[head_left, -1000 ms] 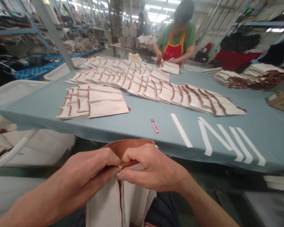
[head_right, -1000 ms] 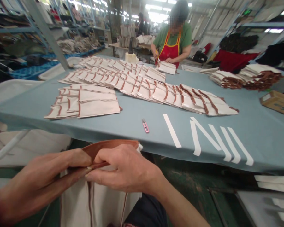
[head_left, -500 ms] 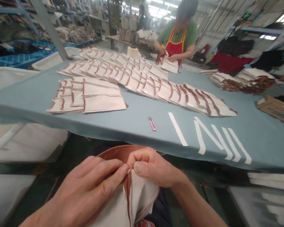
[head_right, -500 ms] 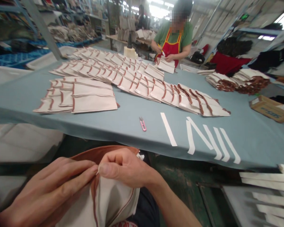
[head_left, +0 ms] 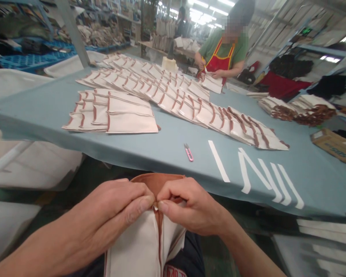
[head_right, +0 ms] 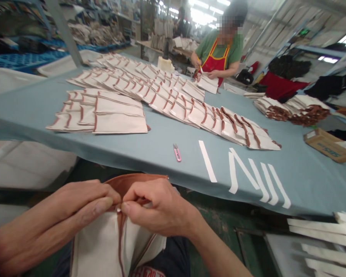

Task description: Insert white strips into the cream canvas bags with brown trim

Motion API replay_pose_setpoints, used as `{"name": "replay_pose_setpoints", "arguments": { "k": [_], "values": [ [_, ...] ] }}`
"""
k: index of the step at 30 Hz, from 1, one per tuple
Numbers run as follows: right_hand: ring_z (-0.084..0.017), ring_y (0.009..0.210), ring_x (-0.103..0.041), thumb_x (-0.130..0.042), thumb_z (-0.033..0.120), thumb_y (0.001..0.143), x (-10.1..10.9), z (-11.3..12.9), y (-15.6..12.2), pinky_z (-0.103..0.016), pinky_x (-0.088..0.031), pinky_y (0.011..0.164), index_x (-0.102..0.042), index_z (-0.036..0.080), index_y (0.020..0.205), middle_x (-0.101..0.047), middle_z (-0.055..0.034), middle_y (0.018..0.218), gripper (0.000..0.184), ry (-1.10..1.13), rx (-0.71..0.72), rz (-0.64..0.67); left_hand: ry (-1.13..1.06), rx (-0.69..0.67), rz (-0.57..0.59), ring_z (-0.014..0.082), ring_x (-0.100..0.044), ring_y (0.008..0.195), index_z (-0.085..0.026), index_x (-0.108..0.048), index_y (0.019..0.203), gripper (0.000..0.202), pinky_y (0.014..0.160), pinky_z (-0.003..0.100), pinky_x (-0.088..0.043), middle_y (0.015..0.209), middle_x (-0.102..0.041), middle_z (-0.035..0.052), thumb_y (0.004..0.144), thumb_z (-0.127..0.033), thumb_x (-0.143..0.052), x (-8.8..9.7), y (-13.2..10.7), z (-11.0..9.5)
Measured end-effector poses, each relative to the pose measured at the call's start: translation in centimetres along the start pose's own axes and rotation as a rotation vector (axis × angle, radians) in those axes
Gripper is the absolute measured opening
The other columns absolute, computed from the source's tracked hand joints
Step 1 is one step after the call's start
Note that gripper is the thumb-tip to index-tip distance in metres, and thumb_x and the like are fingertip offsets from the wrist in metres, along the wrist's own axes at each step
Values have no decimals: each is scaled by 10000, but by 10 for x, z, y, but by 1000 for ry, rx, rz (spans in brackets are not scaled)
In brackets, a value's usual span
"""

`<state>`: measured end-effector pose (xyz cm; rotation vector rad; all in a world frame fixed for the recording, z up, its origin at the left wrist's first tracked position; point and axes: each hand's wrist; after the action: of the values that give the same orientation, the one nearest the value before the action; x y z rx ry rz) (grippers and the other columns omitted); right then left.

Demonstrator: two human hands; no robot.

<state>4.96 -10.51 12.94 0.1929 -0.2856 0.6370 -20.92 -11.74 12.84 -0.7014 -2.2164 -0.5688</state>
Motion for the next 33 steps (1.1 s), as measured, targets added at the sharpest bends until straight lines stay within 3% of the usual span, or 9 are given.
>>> {"name": "replay_pose_setpoints", "arguments": {
  "k": [5, 11, 14, 18, 20, 22, 26, 29, 33],
  "values": [
    [-151, 788, -640, -526, 145, 1102, 6, 13, -8, -272, -461, 789, -667, 206, 944, -732, -11, 858, 220, -351, 184, -8, -139, -4, 167, 148, -712, 804, -242, -696, 872, 559, 784, 240, -487, 855, -762, -42, 1217, -516, -352, 10, 23, -3],
    [-174, 826, -687, -515, 171, 1144, 10, 12, -11, -292, -480, 829, -690, 186, 1009, -766, -34, 904, 222, -444, 204, 26, -119, -62, 189, 144, -693, 766, -244, -688, 881, 461, 731, 262, -446, 832, -737, -45, 1213, -443, -439, 9, 26, 0],
    [-177, 879, -715, -520, 146, 1130, 10, 11, -12, -287, -488, 852, -712, 180, 1057, -796, -49, 959, 209, -428, 176, 19, -54, -152, 175, 151, -665, 746, -244, -634, 923, 350, 688, 305, -386, 841, -716, -34, 1212, -312, -448, 3, 21, 6],
    [-168, 880, -706, -548, 140, 1083, 10, 14, -9, -277, -483, 845, -719, 190, 1035, -796, -41, 964, 184, -331, 129, 5, 30, -225, 47, 135, -570, 615, -244, -522, 843, 319, 614, 329, -320, 722, -613, -58, 1153, -194, -469, -3, 20, 8],
    [-145, 787, -652, -615, 215, 1071, 9, 13, -2, -259, -459, 764, -689, 205, 923, -742, 1, 868, 166, -243, 24, 12, 48, -242, 8, 127, -544, 582, -241, -506, 811, 314, 592, 322, -311, 693, -596, -64, 1109, -148, -478, -5, 22, 4],
    [-117, 656, -529, -712, 360, 1043, 7, 10, 7, -241, -384, 635, -604, 217, 782, -613, 52, 721, 316, -127, -72, 38, 30, -241, 4, 124, -541, 582, -237, -512, 800, 294, 585, 306, -314, 691, -607, -61, 1077, -138, -495, -4, 24, 0],
    [-96, 537, -326, -764, 599, 979, -1, 0, 14, -246, -250, 494, -507, 233, 692, -405, 89, 593, 531, 185, -121, 125, -101, -136, 88, 106, -526, 600, -221, -567, 786, 289, 587, 259, -327, 686, -592, -68, 1074, -224, -592, 7, 29, 3],
    [-97, 524, -316, -725, 542, 998, -4, -7, 6, -254, -235, 484, -502, 238, 701, -393, 87, 588, 481, 194, -134, 42, -306, 45, 190, 114, -437, 577, -214, -546, 719, 463, 545, 256, -309, 642, -472, -72, 1094, -480, -606, 20, 31, 19],
    [-114, 566, -388, -637, 382, 1026, -2, -34, -4, -269, -283, 547, -522, 232, 710, -490, 61, 619, 369, -32, -81, -148, -448, 223, 127, 160, -487, 662, -205, -606, 735, 734, 629, 272, -402, 687, -532, -30, 1151, -717, -285, 27, 26, 38]
  ]
}}
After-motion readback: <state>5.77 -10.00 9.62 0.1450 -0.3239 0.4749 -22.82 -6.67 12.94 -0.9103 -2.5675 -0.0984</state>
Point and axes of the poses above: each hand's wrist, its own y-axis towards the middle knuckle, its own x-axis out of the back of the hand, z = x × y
